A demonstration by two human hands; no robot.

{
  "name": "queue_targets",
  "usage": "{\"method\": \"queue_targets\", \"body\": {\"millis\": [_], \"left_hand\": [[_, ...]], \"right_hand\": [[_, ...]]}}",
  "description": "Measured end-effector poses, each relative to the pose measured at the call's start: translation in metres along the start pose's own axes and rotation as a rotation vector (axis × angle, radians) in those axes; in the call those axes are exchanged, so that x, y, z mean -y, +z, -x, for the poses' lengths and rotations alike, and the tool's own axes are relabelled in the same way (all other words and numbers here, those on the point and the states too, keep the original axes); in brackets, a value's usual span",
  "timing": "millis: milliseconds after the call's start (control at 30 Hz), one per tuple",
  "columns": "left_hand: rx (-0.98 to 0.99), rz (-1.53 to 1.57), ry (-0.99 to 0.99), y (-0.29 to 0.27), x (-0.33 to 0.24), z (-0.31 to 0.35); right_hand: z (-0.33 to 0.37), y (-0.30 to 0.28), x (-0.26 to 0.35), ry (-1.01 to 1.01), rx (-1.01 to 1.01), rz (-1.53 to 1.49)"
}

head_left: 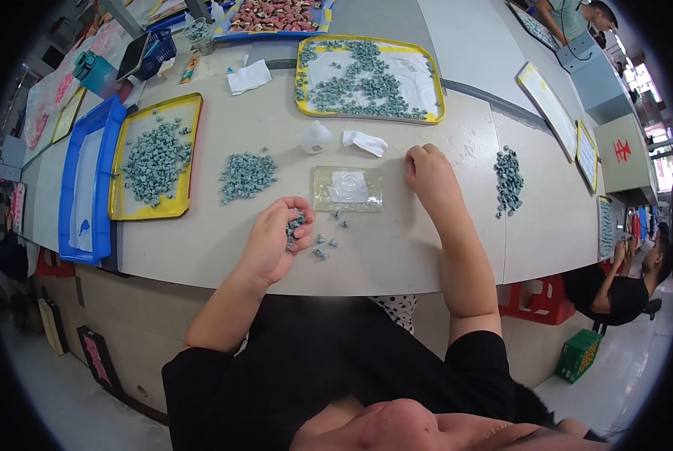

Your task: Manually sort and pack small green plastic components into a plastic bag.

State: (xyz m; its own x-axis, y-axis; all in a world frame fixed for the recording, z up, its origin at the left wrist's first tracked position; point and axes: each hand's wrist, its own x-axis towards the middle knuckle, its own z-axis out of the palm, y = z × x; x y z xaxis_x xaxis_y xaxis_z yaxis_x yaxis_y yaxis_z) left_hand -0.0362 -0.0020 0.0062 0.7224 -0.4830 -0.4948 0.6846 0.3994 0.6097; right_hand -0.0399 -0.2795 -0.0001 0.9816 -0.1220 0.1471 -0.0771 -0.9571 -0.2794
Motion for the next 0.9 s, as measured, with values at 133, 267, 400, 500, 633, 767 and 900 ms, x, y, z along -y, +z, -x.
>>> {"method": "queue_targets", "body": {"millis": [133,267,400,500,633,767,900], "left_hand": [[0.000,0.037,-0.009,0.001,0.002,0.001],[0.038,0.041,-0.003,0.001,0.002,-0.001],[0.026,0.087,-0.020,-0.007,0.003,-0.011],[-0.015,0.094,-0.006,-0.019,-0.004,-0.018],[0.103,-0.334,-0.059,-0.064,-0.012,-0.012],[0.194,-1.207,0.383,-0.088,0.012,0.007],[0.439,-1.703,0.690,-0.100,0.015,0.025]], "right_hand": [[0.002,-0.010,0.019,0.105,-0.071,-0.262],[0.011,-0.013,0.043,-0.062,-0.107,-0.565],[0.018,0.003,0.062,-0.144,-0.087,-0.719],[0.017,0.016,0.069,-0.191,-0.102,-0.697],[0.016,0.037,0.070,-0.228,-0.100,-0.669],[0.015,0.049,0.079,-0.263,-0.107,-0.669],[0.016,0.055,0.084,-0.290,-0.117,-0.646]]}}
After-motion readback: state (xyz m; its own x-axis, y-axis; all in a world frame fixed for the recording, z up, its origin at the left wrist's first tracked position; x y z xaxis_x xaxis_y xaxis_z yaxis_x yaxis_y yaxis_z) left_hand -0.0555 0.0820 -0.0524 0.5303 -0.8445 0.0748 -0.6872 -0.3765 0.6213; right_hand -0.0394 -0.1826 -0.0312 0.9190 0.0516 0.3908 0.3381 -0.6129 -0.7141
